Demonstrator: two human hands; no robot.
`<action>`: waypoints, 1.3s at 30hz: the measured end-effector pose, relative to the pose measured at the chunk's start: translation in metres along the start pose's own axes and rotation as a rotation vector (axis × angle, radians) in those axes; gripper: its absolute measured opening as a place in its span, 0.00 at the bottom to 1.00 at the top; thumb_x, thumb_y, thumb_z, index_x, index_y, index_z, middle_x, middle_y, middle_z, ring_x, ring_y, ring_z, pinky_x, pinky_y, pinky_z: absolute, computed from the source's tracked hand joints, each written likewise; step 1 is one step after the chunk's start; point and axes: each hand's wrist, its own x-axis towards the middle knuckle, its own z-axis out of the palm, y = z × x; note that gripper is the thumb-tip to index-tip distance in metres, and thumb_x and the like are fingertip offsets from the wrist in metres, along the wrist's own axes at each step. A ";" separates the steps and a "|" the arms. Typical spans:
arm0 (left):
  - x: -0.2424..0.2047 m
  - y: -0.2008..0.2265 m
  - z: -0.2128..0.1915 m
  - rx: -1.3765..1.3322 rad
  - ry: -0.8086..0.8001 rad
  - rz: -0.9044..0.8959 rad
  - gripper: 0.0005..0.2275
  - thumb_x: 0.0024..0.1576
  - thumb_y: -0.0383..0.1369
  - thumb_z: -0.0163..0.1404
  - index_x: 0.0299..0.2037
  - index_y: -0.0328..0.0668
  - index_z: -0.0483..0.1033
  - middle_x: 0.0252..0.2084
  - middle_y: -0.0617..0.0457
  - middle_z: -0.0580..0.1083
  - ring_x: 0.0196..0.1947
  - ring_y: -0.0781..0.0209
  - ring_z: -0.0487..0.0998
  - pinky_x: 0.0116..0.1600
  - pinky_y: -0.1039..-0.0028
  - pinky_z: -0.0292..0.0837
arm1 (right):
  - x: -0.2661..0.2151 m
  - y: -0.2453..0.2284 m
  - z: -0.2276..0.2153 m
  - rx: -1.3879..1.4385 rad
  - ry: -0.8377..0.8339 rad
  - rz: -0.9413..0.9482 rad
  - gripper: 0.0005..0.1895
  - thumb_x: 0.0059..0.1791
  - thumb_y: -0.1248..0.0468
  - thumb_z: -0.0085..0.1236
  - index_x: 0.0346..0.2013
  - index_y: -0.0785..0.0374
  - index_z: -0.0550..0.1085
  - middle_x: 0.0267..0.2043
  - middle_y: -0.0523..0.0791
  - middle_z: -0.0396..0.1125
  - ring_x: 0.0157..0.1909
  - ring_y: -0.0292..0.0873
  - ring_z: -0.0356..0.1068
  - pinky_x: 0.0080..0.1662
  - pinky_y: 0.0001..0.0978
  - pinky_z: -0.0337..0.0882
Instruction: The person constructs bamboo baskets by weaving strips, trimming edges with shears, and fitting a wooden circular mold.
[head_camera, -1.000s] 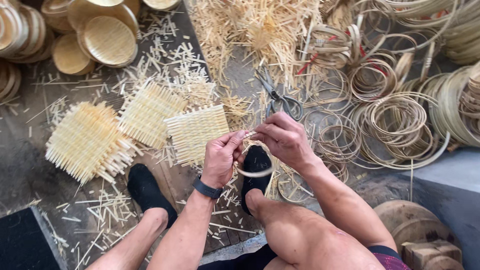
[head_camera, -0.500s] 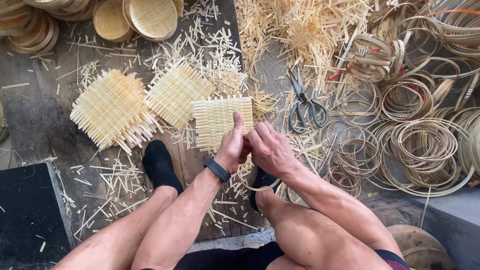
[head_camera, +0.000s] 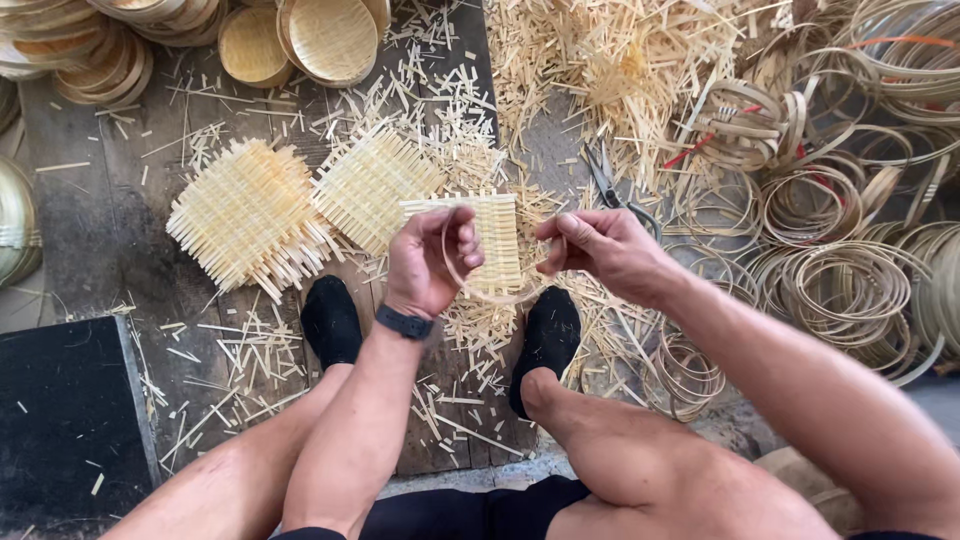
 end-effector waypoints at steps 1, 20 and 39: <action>0.001 0.011 0.002 0.099 -0.052 -0.040 0.13 0.58 0.39 0.52 0.36 0.33 0.78 0.23 0.54 0.72 0.22 0.65 0.68 0.28 0.74 0.64 | 0.000 -0.009 -0.004 -0.061 0.010 0.053 0.23 0.56 0.53 0.46 0.49 0.71 0.77 0.30 0.46 0.72 0.36 0.42 0.77 0.45 0.38 0.80; 0.020 0.031 -0.044 0.334 0.312 0.131 0.03 0.53 0.28 0.57 0.35 0.42 0.79 0.18 0.62 0.69 0.16 0.74 0.66 0.21 0.83 0.61 | 0.068 0.058 0.017 -0.309 0.207 -0.017 0.11 0.50 0.63 0.60 0.43 0.66 0.78 0.27 0.42 0.72 0.28 0.33 0.71 0.33 0.28 0.77; 0.068 -0.022 -0.161 1.474 0.597 0.453 0.07 0.47 0.27 0.64 0.35 0.44 0.86 0.29 0.50 0.82 0.27 0.62 0.83 0.38 0.74 0.77 | 0.122 0.140 0.033 -0.590 0.762 0.041 0.10 0.42 0.63 0.71 0.37 0.60 0.83 0.33 0.45 0.78 0.34 0.38 0.78 0.42 0.31 0.76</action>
